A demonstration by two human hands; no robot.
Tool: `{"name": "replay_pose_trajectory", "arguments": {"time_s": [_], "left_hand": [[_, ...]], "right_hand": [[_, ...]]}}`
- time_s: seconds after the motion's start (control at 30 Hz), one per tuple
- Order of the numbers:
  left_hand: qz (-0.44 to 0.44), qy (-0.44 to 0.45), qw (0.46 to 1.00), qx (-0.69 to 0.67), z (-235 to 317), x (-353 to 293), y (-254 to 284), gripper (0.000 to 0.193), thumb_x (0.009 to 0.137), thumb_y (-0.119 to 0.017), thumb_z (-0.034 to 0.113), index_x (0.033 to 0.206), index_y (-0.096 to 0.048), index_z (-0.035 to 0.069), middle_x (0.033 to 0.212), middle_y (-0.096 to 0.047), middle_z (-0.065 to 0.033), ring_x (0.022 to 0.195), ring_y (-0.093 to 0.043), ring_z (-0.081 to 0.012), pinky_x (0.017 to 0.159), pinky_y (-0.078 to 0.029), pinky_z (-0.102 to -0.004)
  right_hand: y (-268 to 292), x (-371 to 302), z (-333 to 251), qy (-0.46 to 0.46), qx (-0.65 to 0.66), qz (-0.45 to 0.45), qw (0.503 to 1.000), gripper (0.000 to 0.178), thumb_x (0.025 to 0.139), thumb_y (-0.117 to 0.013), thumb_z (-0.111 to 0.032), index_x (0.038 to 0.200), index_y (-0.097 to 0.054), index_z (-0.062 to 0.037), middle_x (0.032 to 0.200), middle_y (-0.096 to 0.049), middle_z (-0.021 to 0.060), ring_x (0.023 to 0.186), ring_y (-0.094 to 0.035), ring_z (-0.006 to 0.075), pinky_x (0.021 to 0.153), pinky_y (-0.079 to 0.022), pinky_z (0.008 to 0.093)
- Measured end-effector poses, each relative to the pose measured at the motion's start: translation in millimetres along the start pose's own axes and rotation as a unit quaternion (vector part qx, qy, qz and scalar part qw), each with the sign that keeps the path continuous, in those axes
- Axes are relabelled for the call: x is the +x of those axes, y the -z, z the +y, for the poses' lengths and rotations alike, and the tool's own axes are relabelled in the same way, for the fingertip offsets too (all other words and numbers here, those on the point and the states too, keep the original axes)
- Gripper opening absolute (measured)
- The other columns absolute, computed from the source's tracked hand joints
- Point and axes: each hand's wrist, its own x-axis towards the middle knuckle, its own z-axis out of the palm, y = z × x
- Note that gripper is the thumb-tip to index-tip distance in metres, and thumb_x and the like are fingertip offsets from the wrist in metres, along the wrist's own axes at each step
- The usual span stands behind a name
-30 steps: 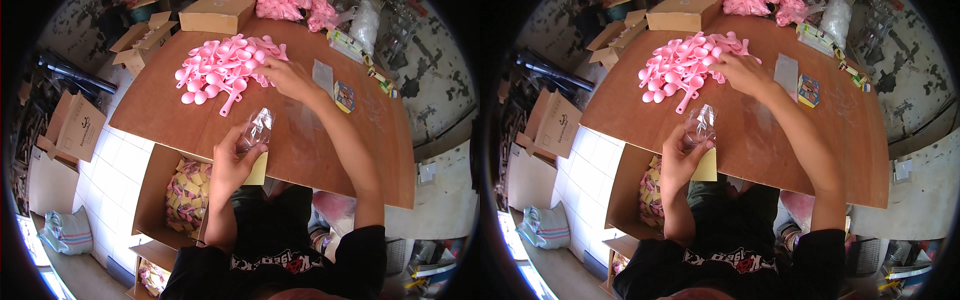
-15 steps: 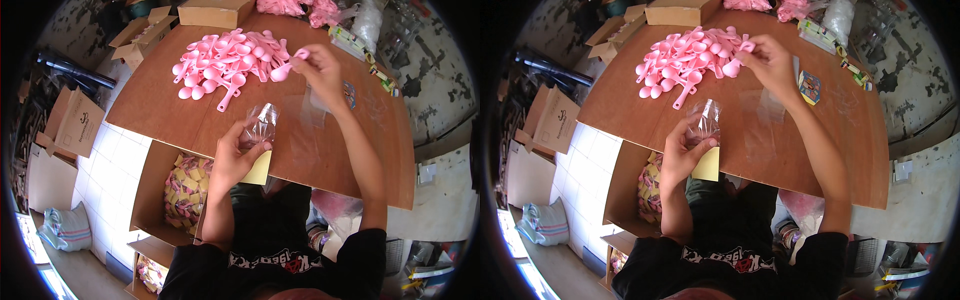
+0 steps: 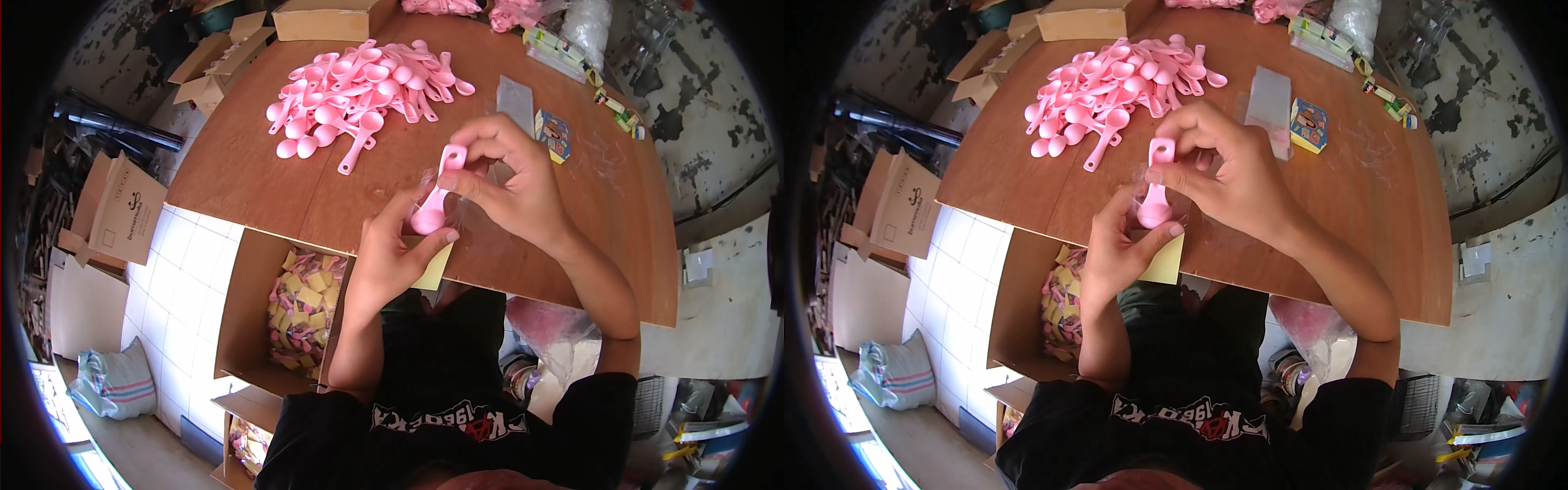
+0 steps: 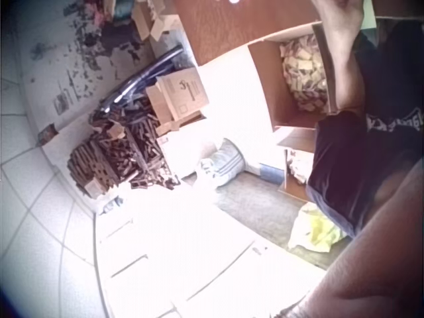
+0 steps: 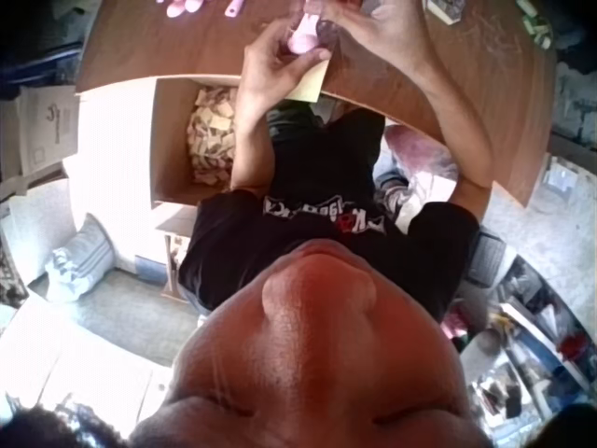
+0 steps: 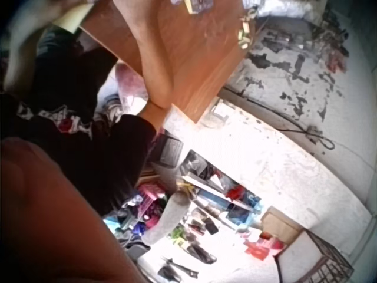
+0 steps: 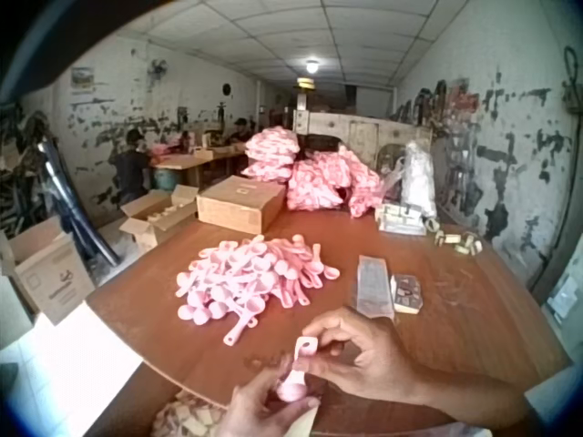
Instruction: The person repeatedly picks up pink plastic spoons, places each into a small clear plastic bag with a yellow label, and sets the sealed bag aside. The person also handles small printed cards and stacks of bags on the table while packaging.
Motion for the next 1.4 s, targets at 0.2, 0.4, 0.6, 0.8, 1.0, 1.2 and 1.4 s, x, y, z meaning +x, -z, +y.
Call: {"name": "replay_pose_trajectory", "arguments": {"time_s": [0.2, 0.4, 0.6, 0.8, 1.0, 1.2, 1.4], "left_hand": [[-0.026, 0.022, 0.998, 0.044, 8.7, -3.7, 1.0, 0.048, 0.079, -0.08, 0.008, 0.122, -0.059, 0.001, 0.088, -0.073, -0.0079, 0.08, -0.068, -0.0115, 0.071, -0.054, -0.0287], [-0.039, -0.107, 0.993, -0.011, 23.2, -4.0, -9.0, 0.088, 0.073, -0.086, 0.017, 0.142, -0.034, -0.002, 0.132, -0.054, -0.0226, 0.123, -0.054, -0.0313, 0.105, -0.042, -0.0398], [0.01, -0.127, 0.992, 0.019, 27.6, 10.0, -10.6, 0.075, 0.076, -0.079, 0.011, 0.14, -0.041, -0.002, 0.14, -0.046, -0.023, 0.132, -0.045, -0.0335, 0.11, -0.035, -0.0427], [0.031, -0.058, 0.993, -0.102, 49.1, 12.5, -24.4, 0.021, 0.098, -0.056, 0.003, 0.115, -0.063, -0.005, 0.091, -0.072, -0.01, 0.078, -0.069, -0.0108, 0.066, -0.054, -0.02], [0.018, -0.032, 0.999, -0.019, 62.0, 6.4, -27.2, 0.018, 0.095, -0.059, 0.002, 0.108, -0.067, -0.005, 0.083, -0.072, -0.011, 0.07, -0.069, -0.0111, 0.061, -0.054, -0.0235], [-0.028, -0.088, 0.984, 0.151, 65.8, 5.2, -29.6, 0.023, 0.088, -0.063, -0.003, 0.111, -0.066, -0.005, 0.083, -0.071, -0.0138, 0.068, -0.07, -0.0149, 0.06, -0.052, -0.0248], [-0.125, -0.121, 0.958, 0.23, 65.0, 7.9, -33.1, 0.03, 0.083, -0.066, -0.004, 0.113, -0.064, -0.003, 0.082, -0.069, -0.0192, 0.072, -0.072, -0.0273, 0.062, -0.054, -0.0308]], "right_hand": [[-1.2, -14.5, -2.5, -0.014, -0.007, -0.042, 0.999, 0.011, 0.084, -0.073, -0.006, 0.093, -0.069, -0.0003, 0.095, -0.069, 0.0095, 0.089, -0.067, 0.0184, 0.081, -0.051, 0.0294], [37.3, -17.0, -54.9, 0.062, -0.103, 0.047, 0.992, 0.01, 0.081, -0.072, 0.003, 0.091, -0.069, 0.0016, 0.093, -0.069, 0.0104, 0.085, -0.068, 0.0163, 0.075, -0.054, 0.028], [29.4, -1.2, -54.3, 0.127, -0.197, 0.021, 0.972, 0.012, 0.079, -0.073, 0.004, 0.089, -0.071, -0.0013, 0.084, -0.07, 0.0078, 0.073, -0.068, 0.016, 0.06, -0.052, 0.0274], [29.2, -12.6, -55.1, 0.052, -0.123, 0.012, 0.991, 0.015, 0.075, -0.074, 0.005, 0.09, -0.072, 0.0013, 0.087, -0.069, 0.01, 0.078, -0.067, 0.0189, 0.071, -0.053, 0.0282], [32.0, -19.6, -54.5, 0.107, -0.237, -0.003, 0.966, 0.018, 0.072, -0.077, 0.002, 0.089, -0.072, -0.0012, 0.087, -0.066, 0.0079, 0.077, -0.065, 0.0207, 0.068, -0.052, 0.0299], [37.1, -28.0, -51.7, 0.2, -0.38, -0.024, 0.903, 0.013, 0.066, -0.071, -0.007, 0.075, -0.064, -0.0039, 0.083, -0.057, 0.0027, 0.077, -0.058, 0.0198, 0.065, -0.047, 0.0331], [43.4, -36.5, -55.2, 0.167, -0.464, -0.064, 0.868, 0.013, 0.062, -0.069, -0.011, 0.065, -0.057, -0.0043, 0.077, -0.053, 0.0036, 0.072, -0.056, 0.0195, 0.061, -0.046, 0.0332]]}}
